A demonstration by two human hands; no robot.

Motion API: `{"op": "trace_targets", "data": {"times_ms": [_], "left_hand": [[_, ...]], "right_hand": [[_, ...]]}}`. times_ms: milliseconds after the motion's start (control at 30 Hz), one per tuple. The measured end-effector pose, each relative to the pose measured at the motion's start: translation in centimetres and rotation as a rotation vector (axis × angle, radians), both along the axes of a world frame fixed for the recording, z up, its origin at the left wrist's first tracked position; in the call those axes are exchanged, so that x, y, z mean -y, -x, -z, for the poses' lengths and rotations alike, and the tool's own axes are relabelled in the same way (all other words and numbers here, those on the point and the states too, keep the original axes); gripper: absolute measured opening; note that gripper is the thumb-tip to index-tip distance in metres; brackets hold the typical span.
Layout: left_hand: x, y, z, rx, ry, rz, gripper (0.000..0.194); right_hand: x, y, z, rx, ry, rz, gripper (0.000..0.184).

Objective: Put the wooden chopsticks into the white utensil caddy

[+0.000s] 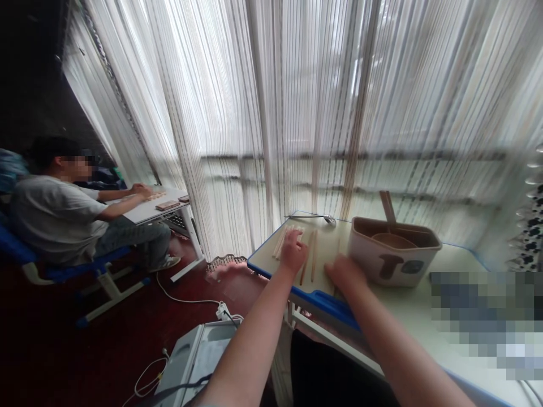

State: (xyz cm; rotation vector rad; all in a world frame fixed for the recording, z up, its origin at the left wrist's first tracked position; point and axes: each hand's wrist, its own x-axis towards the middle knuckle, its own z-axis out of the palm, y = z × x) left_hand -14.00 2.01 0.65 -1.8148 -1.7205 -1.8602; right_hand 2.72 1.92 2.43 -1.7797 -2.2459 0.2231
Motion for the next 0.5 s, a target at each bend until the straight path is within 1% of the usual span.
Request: {"op": "trace_targets", "data": {"times_ms": [100, 267, 367, 500], "left_hand": [[-0.3, 0.1, 0.4, -0.022, 0.048, 0.081, 0.035], [-0.3, 0.1, 0.4, 0.001, 0.065, 0.133, 0.029], [0.0, 0.1, 0.2, 0.011, 0.075, 0.158, 0.027], [0.1, 0.2, 0.1, 0.050, 0.055, 0.215, 0.027]], "right_hand": [[0.2, -0.2, -0.2, -0.007, 0.025, 0.060, 0.038], [0.2, -0.9, -0.6, 0.050, 0.072, 0.139, 0.032], [0.1, -1.0, -0.8, 0.104, 0.076, 0.106, 0.030], [0.1, -0.8, -1.1, 0.079, -0.011, -0.003, 0.032]]}}
